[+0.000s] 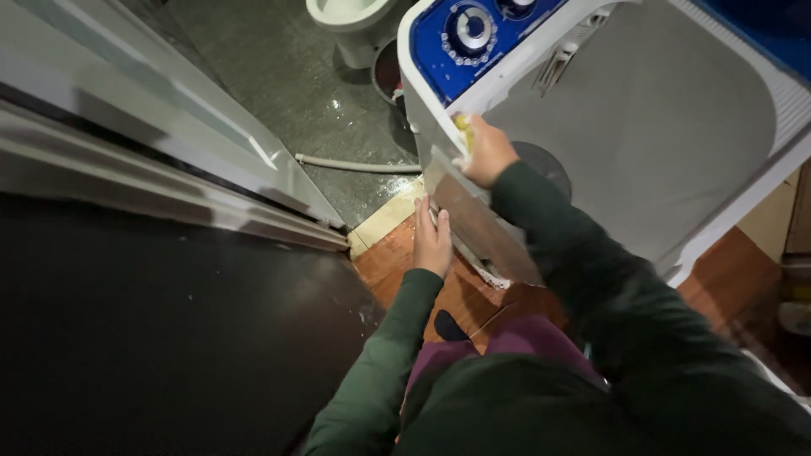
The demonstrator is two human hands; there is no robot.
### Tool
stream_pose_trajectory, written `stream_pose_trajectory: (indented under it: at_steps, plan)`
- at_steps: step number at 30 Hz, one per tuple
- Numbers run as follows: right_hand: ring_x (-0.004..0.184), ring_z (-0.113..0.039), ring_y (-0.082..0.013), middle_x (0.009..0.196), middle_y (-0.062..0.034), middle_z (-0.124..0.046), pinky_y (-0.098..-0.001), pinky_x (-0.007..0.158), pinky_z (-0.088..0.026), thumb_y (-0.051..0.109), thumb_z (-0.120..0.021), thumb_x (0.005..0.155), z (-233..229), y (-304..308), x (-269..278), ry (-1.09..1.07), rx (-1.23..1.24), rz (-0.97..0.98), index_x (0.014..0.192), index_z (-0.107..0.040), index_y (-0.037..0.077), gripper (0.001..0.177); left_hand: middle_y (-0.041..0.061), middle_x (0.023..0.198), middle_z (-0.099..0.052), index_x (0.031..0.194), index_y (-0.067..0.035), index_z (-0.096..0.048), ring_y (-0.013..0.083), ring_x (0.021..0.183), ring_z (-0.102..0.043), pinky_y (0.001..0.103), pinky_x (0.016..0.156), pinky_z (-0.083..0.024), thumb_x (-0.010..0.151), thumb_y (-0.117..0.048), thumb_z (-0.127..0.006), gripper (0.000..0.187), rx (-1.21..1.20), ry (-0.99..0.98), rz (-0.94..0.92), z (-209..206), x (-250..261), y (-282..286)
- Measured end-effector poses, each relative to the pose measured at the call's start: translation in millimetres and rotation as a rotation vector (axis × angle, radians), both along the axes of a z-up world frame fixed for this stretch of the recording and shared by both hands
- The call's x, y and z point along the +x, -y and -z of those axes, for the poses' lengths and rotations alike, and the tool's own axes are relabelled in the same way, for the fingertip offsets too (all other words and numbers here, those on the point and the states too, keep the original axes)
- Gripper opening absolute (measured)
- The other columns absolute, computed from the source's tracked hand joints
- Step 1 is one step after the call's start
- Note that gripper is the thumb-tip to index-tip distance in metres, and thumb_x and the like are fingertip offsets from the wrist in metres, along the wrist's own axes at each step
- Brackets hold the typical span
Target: Cleaning the exterior and interior components of a washing machine using a sponge and soapy water.
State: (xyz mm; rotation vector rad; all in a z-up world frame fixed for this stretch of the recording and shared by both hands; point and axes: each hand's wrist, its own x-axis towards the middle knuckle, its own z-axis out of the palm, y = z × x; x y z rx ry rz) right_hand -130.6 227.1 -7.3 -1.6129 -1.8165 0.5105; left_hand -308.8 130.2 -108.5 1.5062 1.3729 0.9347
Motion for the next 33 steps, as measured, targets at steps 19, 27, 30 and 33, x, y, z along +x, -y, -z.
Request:
stream_pose_trajectory:
  at_steps: [19,27,30,33]
  plan:
    - [0.105,-0.064,-0.0395,0.117,-0.0196,-0.067,-0.0458,0.093,-0.052,0.010,-0.078,0.078,-25,98,23,0.300,-0.056,-0.042,0.118,-0.063,0.004,0.044,0.019,0.144,-0.060,0.149,0.001,-0.046,0.0288,0.133,-0.059,0.038,0.114,-0.045,0.110,-0.032,-0.049,0.051,-0.139,0.409,-0.128,85,38,-112]
    - [0.121,-0.055,-0.0317,0.114,-0.0116,-0.067,-0.0426,0.089,-0.045,0.017,-0.054,0.086,12,9,-60,1.206,0.182,-0.325,0.125,-0.067,0.003,0.043,0.003,0.114,-0.066,0.136,-0.006,-0.059,0.0177,0.102,-0.063,0.037,0.092,-0.050,0.112,-0.037,-0.049,0.041,-0.759,1.103,-0.033,120,-7,-227]
    - [0.120,-0.051,-0.0360,0.111,-0.0161,-0.065,-0.0438,0.090,-0.041,0.021,-0.050,0.089,33,-43,-107,1.421,0.018,-0.322,0.121,-0.067,0.001,0.041,-0.001,0.118,-0.067,0.136,-0.014,-0.058,0.0117,0.105,-0.067,0.032,0.090,-0.052,0.107,-0.046,-0.045,0.045,-0.955,1.122,-0.048,116,-29,-237]
    - [0.126,-0.047,-0.0384,0.115,-0.0174,-0.064,-0.0481,0.101,-0.037,0.021,-0.051,0.095,143,-52,-101,1.382,-0.159,-0.367,0.116,-0.068,0.004,0.033,0.000,0.122,-0.069,0.135,-0.013,-0.058,0.0157,0.104,-0.065,0.034,0.091,-0.055,0.107,-0.042,-0.046,0.042,-0.915,1.174,-0.093,176,-45,-244]
